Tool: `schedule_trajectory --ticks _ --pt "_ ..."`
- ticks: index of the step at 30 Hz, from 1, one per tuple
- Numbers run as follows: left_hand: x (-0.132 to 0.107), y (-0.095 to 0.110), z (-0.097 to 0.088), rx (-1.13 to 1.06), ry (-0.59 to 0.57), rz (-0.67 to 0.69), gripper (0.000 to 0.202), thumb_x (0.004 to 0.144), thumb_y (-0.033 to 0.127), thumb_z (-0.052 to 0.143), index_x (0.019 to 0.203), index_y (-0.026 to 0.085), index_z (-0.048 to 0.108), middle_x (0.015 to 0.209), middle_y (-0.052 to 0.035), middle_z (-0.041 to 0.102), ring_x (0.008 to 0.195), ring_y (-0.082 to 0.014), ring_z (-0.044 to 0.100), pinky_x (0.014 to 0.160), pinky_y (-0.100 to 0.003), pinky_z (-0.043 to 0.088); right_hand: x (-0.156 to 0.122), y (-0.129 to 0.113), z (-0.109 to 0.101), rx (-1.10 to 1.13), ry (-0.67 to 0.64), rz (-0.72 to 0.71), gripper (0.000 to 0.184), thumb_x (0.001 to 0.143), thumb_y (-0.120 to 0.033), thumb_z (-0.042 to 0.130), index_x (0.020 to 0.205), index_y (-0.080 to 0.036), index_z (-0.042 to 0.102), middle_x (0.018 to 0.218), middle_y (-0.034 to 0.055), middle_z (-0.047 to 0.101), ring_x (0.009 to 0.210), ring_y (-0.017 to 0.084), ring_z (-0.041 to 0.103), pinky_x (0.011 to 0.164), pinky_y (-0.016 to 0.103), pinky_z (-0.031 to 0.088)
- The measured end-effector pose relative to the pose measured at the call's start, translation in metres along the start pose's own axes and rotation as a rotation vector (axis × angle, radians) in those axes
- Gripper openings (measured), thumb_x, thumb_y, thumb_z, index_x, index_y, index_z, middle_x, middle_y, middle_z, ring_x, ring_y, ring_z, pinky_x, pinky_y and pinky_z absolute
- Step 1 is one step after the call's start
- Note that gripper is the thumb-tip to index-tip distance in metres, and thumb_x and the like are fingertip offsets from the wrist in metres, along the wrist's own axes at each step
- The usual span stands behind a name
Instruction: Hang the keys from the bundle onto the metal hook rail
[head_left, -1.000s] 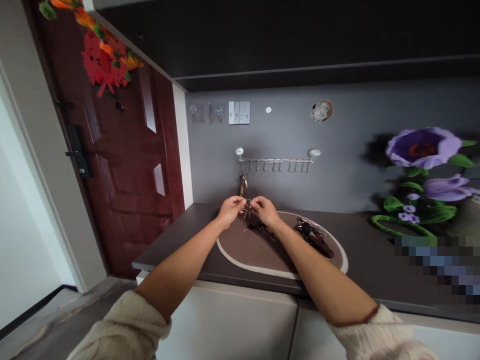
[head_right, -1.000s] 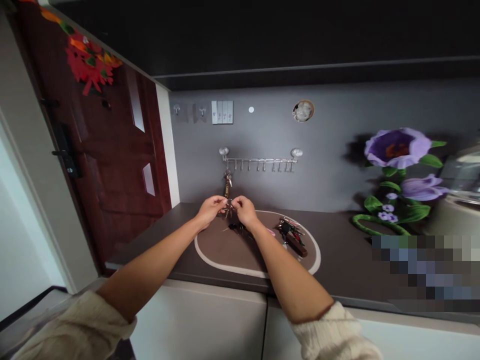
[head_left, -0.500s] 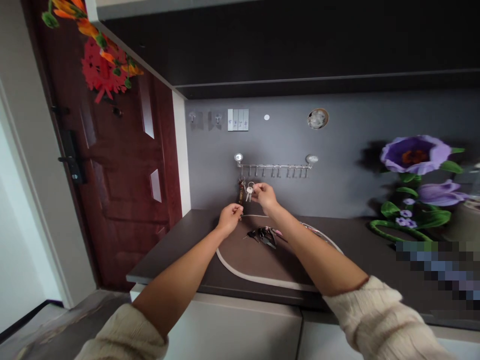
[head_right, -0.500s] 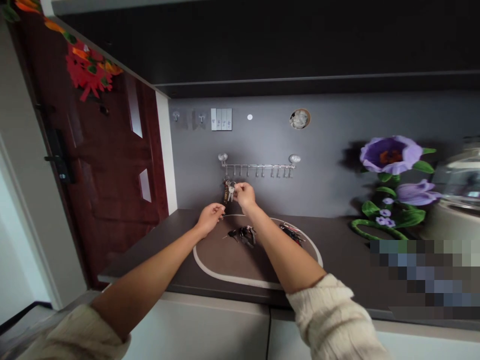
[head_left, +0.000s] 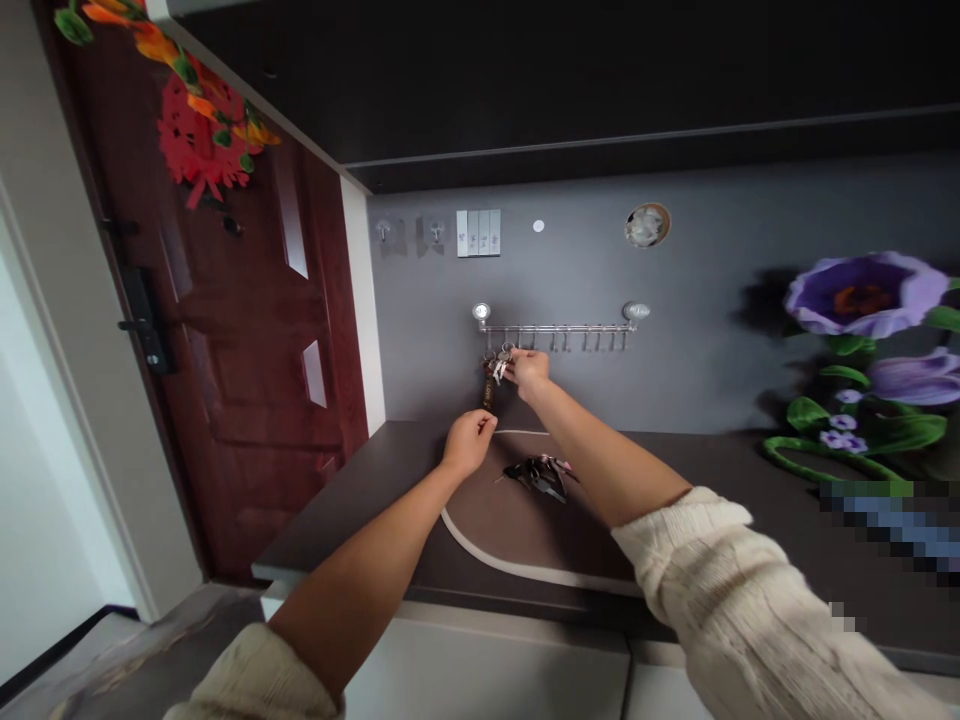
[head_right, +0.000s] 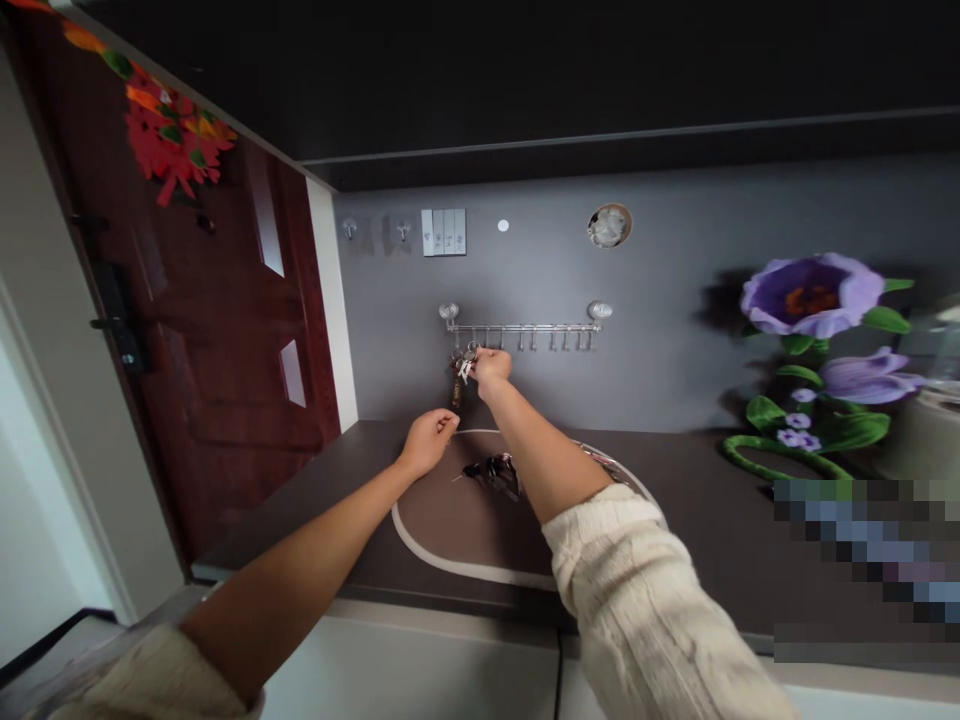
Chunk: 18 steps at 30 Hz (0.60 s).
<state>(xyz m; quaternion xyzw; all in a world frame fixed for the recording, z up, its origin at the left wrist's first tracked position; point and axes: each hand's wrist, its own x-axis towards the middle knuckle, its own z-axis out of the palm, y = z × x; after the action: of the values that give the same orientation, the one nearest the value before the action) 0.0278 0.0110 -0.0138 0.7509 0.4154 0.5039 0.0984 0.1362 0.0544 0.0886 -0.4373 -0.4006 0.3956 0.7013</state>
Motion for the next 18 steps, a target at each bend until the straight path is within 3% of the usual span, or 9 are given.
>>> schedule_trajectory --ticks 6,18 --pt "0.001 0.003 -0.003 0.114 0.015 0.020 0.023 0.078 0.026 0.039 0.075 0.015 0.059 0.076 -0.0043 0.060 0.069 -0.0118 0.051 0.066 -0.023 0.038 0.004 0.005 0.004 0.055 0.061 0.019 0.011 0.074 -0.014 0.046 0.063 -0.013 0.048 0.051 -0.0024 0.050 0.045 0.006 0.048 0.047 0.022 0.048" --pt "0.001 -0.002 -0.005 0.118 0.007 0.044 0.021 0.077 0.024 0.040 0.074 0.015 0.059 0.075 -0.0046 0.059 0.070 -0.0128 0.051 0.067 -0.024 0.037 0.019 0.020 -0.006 -0.093 0.010 -0.005 0.011 0.074 -0.015 0.046 0.063 -0.014 0.048 0.052 -0.0022 0.051 0.046 0.006 0.050 0.051 0.024 0.048"
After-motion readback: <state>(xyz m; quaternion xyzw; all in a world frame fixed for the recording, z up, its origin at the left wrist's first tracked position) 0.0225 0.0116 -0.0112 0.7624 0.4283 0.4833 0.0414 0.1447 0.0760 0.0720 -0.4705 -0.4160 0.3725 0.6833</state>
